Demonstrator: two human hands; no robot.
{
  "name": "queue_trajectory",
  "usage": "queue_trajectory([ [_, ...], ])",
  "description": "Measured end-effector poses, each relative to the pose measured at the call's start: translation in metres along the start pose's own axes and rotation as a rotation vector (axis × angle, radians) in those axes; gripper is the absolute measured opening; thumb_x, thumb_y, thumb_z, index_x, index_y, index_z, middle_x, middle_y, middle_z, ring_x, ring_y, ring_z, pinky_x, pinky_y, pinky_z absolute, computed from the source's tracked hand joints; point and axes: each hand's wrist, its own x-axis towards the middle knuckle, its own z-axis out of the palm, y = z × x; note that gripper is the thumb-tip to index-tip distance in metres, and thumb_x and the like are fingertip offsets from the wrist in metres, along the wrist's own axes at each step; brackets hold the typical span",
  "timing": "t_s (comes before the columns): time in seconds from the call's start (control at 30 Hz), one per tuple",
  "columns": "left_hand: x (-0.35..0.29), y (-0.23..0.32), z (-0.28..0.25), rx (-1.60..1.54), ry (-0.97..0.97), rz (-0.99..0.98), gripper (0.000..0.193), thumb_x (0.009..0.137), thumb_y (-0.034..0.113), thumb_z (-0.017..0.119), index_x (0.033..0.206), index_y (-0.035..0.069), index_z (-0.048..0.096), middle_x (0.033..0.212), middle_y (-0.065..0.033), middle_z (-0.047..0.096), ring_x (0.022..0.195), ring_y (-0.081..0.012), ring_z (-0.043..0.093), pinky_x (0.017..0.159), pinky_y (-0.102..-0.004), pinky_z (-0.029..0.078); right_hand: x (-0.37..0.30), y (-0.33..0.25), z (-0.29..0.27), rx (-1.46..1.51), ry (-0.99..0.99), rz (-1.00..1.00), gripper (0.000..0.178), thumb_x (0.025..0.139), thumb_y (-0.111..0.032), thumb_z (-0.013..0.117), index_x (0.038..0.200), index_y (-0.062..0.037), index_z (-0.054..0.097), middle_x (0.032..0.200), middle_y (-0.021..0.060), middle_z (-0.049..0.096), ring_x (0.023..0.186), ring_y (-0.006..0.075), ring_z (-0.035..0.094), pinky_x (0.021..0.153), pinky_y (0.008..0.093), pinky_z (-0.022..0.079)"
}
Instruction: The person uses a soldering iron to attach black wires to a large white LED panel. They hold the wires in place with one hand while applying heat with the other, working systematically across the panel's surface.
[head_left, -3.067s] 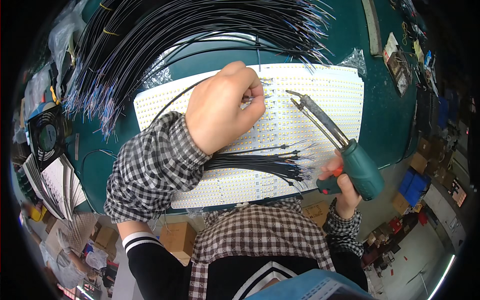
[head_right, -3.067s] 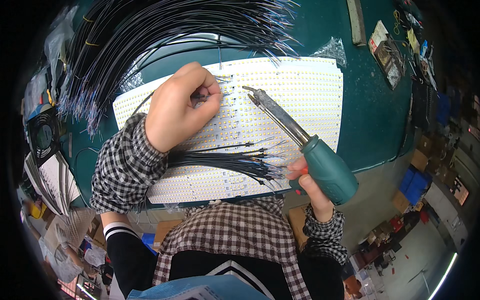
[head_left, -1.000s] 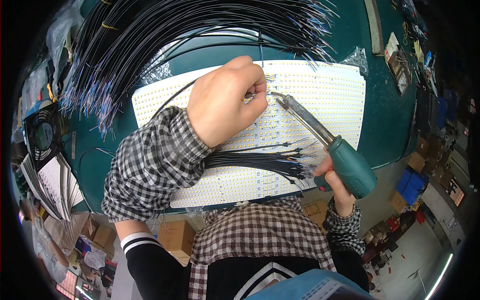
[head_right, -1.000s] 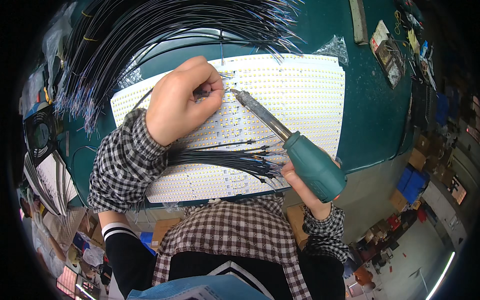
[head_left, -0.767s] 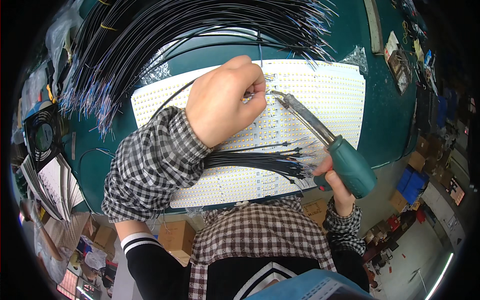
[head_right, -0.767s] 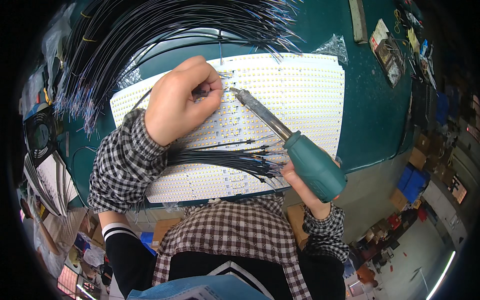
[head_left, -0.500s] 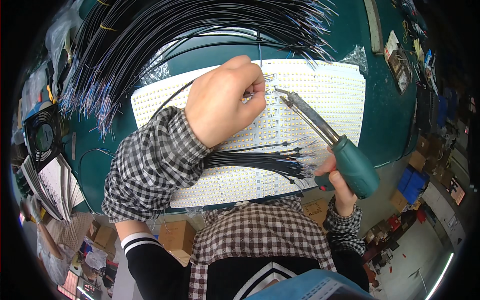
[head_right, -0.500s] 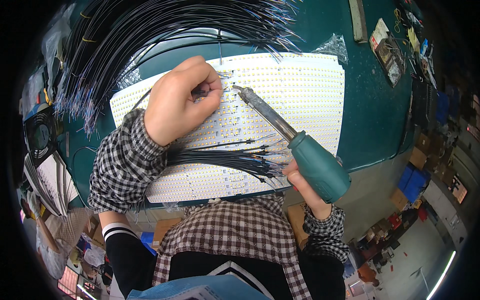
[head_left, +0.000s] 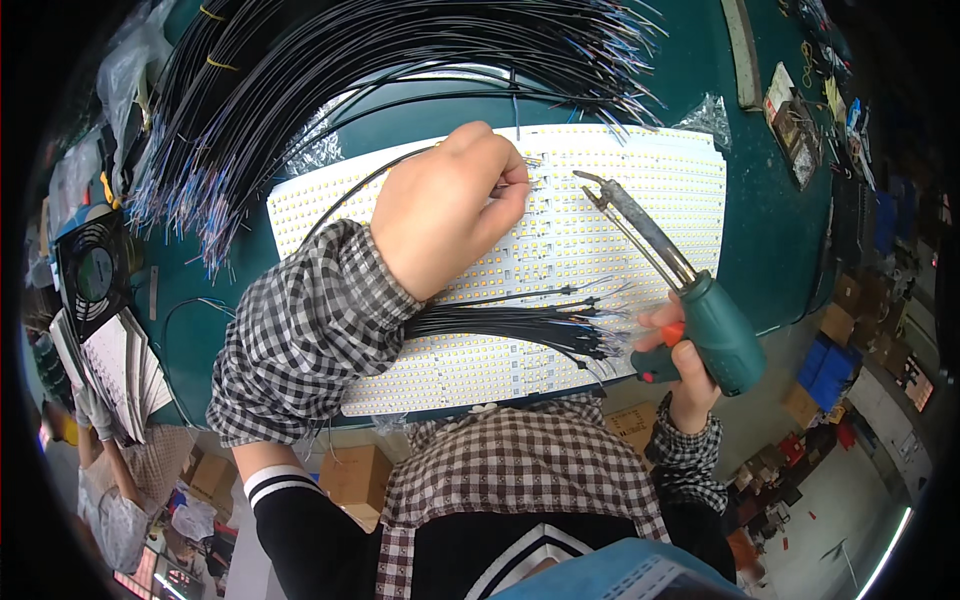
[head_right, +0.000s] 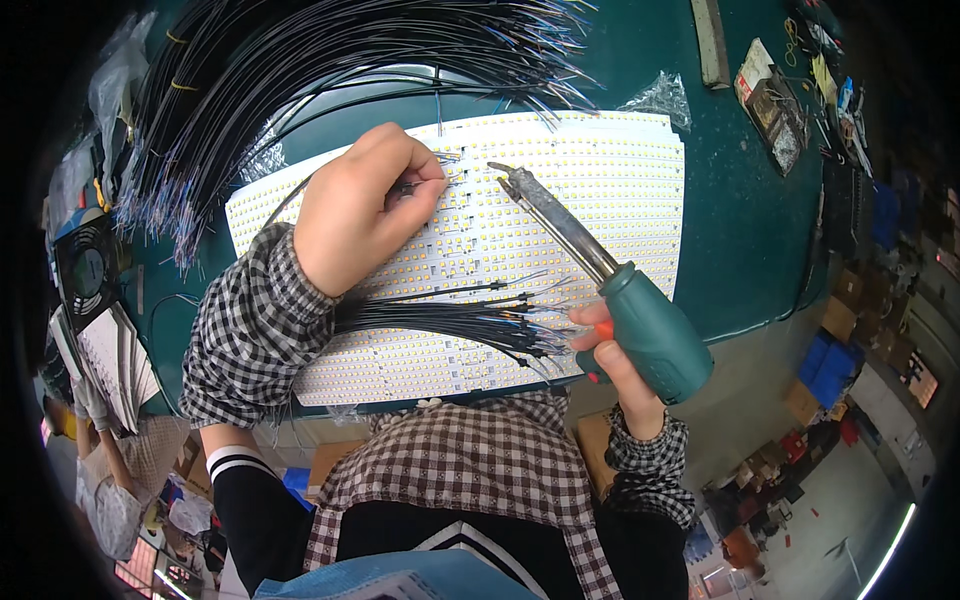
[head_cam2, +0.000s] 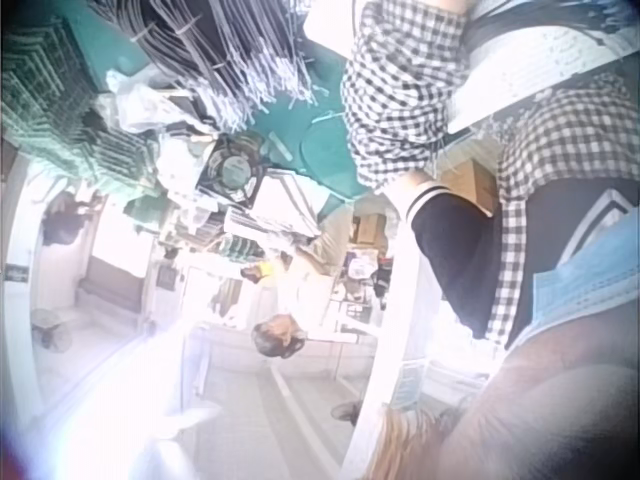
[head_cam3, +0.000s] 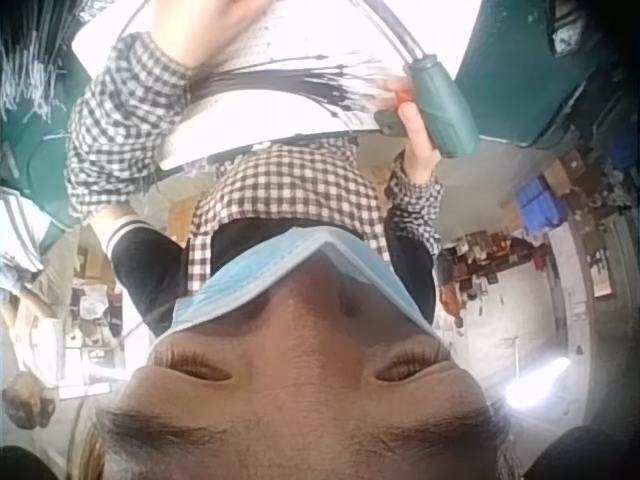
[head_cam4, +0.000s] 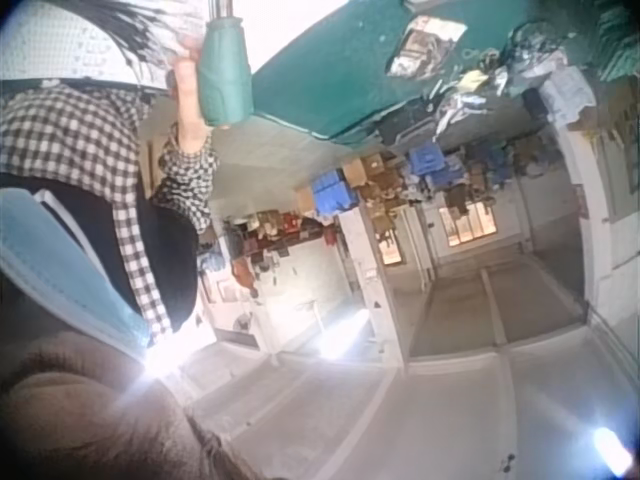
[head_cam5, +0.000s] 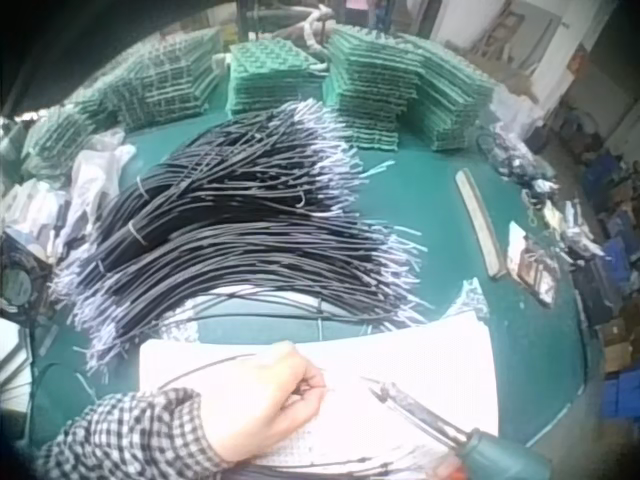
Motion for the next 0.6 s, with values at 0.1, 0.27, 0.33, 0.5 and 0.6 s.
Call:
queue_trajectory([
  [0.1, 0.0006, 0.0010, 0.0031, 0.067, 0.026, 0.022, 0.011, 0.085, 0.005, 0.072, 0.089, 0.002, 0.062, 0.085, -0.0090, 0.062, 0.070, -0.0215, 0.067, 0.062, -0.0305, 0.054, 0.0000, -0.0014, 0.0009, 0.016, -0.009, 0.015, 0.063, 0.093, -0.032, 0.067, 0.133, 0.0136, 0.052, 0.104, 0.0162, 0.068, 0.092, 0.0287, 0.071, 0.068, 0.0347, 0.062],
  [0.27, 0.0012, 0.0053, 0.0059, 0.111, 0.048, 0.010, 0.011, 0.084, 0.005, 0.072, 0.088, 0.003, 0.061, 0.084, -0.0085, 0.061, 0.070, -0.0231, 0.067, 0.062, -0.0317, 0.054, -0.0021, 0.0012, -0.0017, 0.018, -0.038, 0.037, 0.062, 0.093, -0.030, 0.067, 0.133, 0.0138, 0.052, 0.103, 0.0152, 0.068, 0.086, 0.0271, 0.070, 0.070, 0.0362, 0.061],
  [0.33, 0.0008, 0.0053, 0.0079, 0.125, 0.065, 0.010, 0.011, 0.084, 0.005, 0.072, 0.087, 0.003, 0.061, 0.083, -0.0082, 0.061, 0.070, -0.0232, 0.067, 0.062, -0.0316, 0.054, -0.0027, 0.0010, -0.0008, 0.025, -0.035, 0.041, 0.061, 0.093, -0.029, 0.067, 0.134, 0.0136, 0.052, 0.101, 0.0149, 0.067, 0.084, 0.0265, 0.070, 0.072, 0.0373, 0.060],
  [0.5, 0.0011, 0.0047, 0.0063, 0.124, 0.047, 0.001, 0.011, 0.083, 0.005, 0.072, 0.087, 0.003, 0.062, 0.082, -0.0082, 0.061, 0.070, -0.0231, 0.067, 0.062, -0.0319, 0.054, -0.0039, -0.0009, 0.0000, 0.013, -0.040, 0.080, 0.059, 0.092, -0.026, 0.068, 0.134, 0.0132, 0.052, 0.098, 0.0143, 0.068, 0.081, 0.0259, 0.070, 0.074, 0.0379, 0.058],
  [0.6, 0.0016, 0.0045, 0.0062, 0.096, 0.052, 0.017, 0.011, 0.083, 0.005, 0.072, 0.086, 0.003, 0.062, 0.082, -0.0083, 0.061, 0.069, -0.0229, 0.067, 0.062, -0.0320, 0.054, -0.0037, -0.0011, 0.0006, -0.002, -0.047, 0.072, 0.058, 0.092, -0.025, 0.068, 0.133, 0.0133, 0.052, 0.097, 0.0139, 0.067, 0.081, 0.0254, 0.069, 0.073, 0.0374, 0.058],
])
